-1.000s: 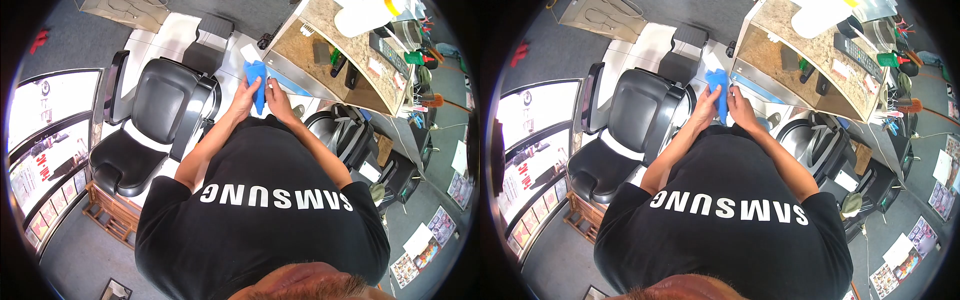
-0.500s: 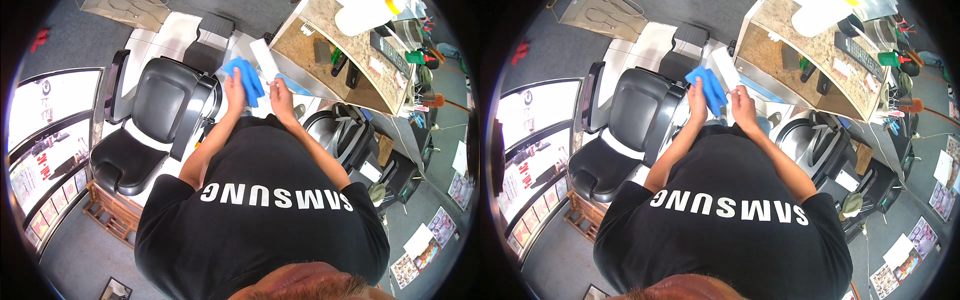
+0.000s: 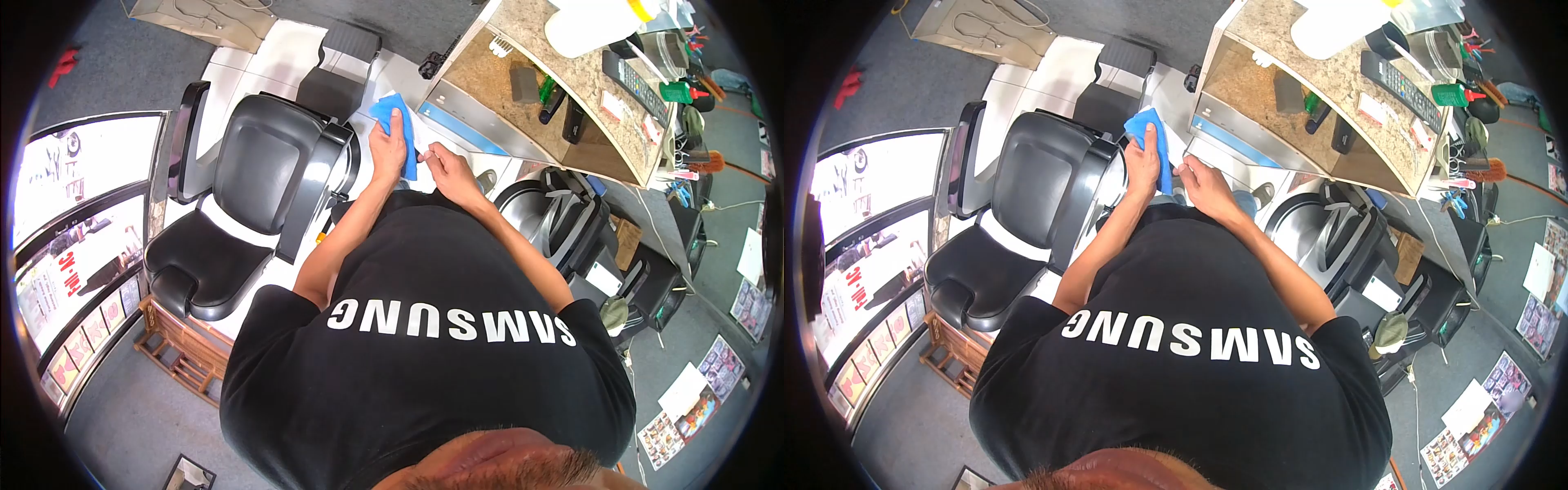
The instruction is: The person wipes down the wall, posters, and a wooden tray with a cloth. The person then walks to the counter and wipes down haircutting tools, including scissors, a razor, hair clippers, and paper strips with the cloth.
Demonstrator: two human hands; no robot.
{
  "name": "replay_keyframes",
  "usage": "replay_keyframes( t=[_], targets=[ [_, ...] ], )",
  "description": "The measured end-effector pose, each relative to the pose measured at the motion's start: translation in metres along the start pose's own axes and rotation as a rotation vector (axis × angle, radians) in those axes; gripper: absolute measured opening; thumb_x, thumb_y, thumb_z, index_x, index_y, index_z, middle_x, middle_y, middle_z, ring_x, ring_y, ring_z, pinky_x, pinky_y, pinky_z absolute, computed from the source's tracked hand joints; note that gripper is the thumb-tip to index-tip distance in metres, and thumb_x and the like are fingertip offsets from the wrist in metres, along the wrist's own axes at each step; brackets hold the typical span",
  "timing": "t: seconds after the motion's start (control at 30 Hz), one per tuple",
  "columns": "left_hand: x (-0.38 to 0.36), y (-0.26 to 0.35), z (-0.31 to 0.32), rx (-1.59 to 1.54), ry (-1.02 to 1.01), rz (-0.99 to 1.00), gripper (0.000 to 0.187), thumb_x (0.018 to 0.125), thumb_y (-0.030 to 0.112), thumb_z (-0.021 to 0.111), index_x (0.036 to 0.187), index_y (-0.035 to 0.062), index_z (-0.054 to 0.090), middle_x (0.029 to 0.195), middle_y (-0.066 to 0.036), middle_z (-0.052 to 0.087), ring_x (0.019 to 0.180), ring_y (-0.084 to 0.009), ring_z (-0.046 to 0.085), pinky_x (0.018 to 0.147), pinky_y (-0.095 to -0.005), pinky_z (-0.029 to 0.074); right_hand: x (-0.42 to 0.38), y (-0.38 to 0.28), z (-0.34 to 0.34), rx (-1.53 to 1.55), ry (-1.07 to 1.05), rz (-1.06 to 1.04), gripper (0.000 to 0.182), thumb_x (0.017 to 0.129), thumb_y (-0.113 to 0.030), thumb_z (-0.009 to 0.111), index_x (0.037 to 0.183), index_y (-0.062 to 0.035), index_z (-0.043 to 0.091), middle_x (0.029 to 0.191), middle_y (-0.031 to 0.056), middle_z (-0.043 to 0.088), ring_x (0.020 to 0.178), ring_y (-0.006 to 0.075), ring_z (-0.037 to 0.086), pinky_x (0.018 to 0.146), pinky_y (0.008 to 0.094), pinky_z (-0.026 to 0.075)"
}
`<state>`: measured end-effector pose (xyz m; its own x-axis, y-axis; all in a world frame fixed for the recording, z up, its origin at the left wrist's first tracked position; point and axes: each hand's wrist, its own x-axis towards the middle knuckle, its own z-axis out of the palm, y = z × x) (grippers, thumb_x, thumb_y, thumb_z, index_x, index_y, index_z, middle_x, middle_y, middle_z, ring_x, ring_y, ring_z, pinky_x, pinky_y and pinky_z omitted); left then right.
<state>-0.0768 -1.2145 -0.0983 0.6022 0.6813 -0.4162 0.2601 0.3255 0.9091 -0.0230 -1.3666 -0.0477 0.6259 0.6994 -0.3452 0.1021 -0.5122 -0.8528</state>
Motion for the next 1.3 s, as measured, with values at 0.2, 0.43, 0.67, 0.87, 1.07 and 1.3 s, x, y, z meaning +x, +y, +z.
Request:
replay_keyframes(
  t=[0.2,0.43,0.67,0.87,1.07,1.3],
  targets=[
    [0.018,-0.009,-0.016,-0.387,0.116,-0.12,0.057,0.105,0.059,0.047,0.104,0.005,0.064,0.092,-0.006,0.066,0.08,-0.015,0.064,0.073,-0.0336,0.054,-0.002,-0.003,-0.008,0.047,0.123,0.023,0.024,0.105,-0.021,0.053,0.108,-0.0027,0.068,0.072,0.0146,0.066,0.055,0.0205,0.054,0.056,0.0375,0.042],
    [0.008,-0.003,-0.022,-0.28,-0.073,-0.05,0.057,0.104,0.057,0.053,0.123,0.0035,0.061,0.107,-0.005,0.067,0.095,-0.0124,0.063,0.089,-0.0321,0.05,-0.006,-0.005,-0.014,-0.061,0.033,-0.001,0.025,0.105,-0.024,0.053,0.106,-0.002,0.066,0.072,0.0154,0.066,0.054,0.0256,0.053,0.056,0.0395,0.042],
    [0.024,-0.028,-0.022,-0.402,0.137,-0.063,0.042,0.104,0.05,0.058,0.103,0.0081,0.064,0.085,-0.002,0.067,0.074,-0.0117,0.063,0.072,-0.0305,0.053,-0.008,-0.002,-0.018,0.014,-0.008,0.056,0.026,0.107,-0.026,0.05,0.112,-0.0048,0.066,0.071,0.0143,0.062,0.059,0.0248,0.054,0.06,0.0403,0.043],
    [0.016,0.008,-0.042,-0.515,-0.034,-0.227,0.063,0.103,0.062,0.05,0.13,0.0067,0.058,0.113,-0.01,0.068,0.102,-0.0216,0.066,0.093,-0.0394,0.055,-0.001,-0.006,-0.026,0.125,0.177,0.078,0.029,0.111,-0.026,0.048,0.11,-0.0032,0.066,0.079,0.0006,0.05,0.072,0.0112,0.043,0.068,0.028,0.041],
    [-0.024,0.026,-0.011,-0.726,-0.187,-0.277,0.069,0.104,0.062,0.045,0.148,0.0091,0.045,0.14,-0.012,0.057,0.129,-0.0282,0.056,0.112,-0.0482,0.043,0.028,0.012,0.002,0.143,0.268,-0.039,0.028,0.11,-0.032,0.05,0.114,-0.0046,0.053,0.077,0.0135,0.064,0.068,0.0271,0.061,0.066,0.0399,0.048],
    [-0.032,0.005,0.006,-0.516,-0.265,-0.324,0.056,0.105,0.056,0.053,0.135,0.0093,0.055,0.121,-0.005,0.063,0.114,-0.0175,0.058,0.103,-0.0373,0.046,0.025,0.005,0.012,-0.205,0.173,-0.103,0.022,0.107,-0.021,0.052,0.117,-0.0057,0.041,0.068,0.024,0.064,0.064,0.0449,0.066,0.054,0.0525,0.044]
  ],
)
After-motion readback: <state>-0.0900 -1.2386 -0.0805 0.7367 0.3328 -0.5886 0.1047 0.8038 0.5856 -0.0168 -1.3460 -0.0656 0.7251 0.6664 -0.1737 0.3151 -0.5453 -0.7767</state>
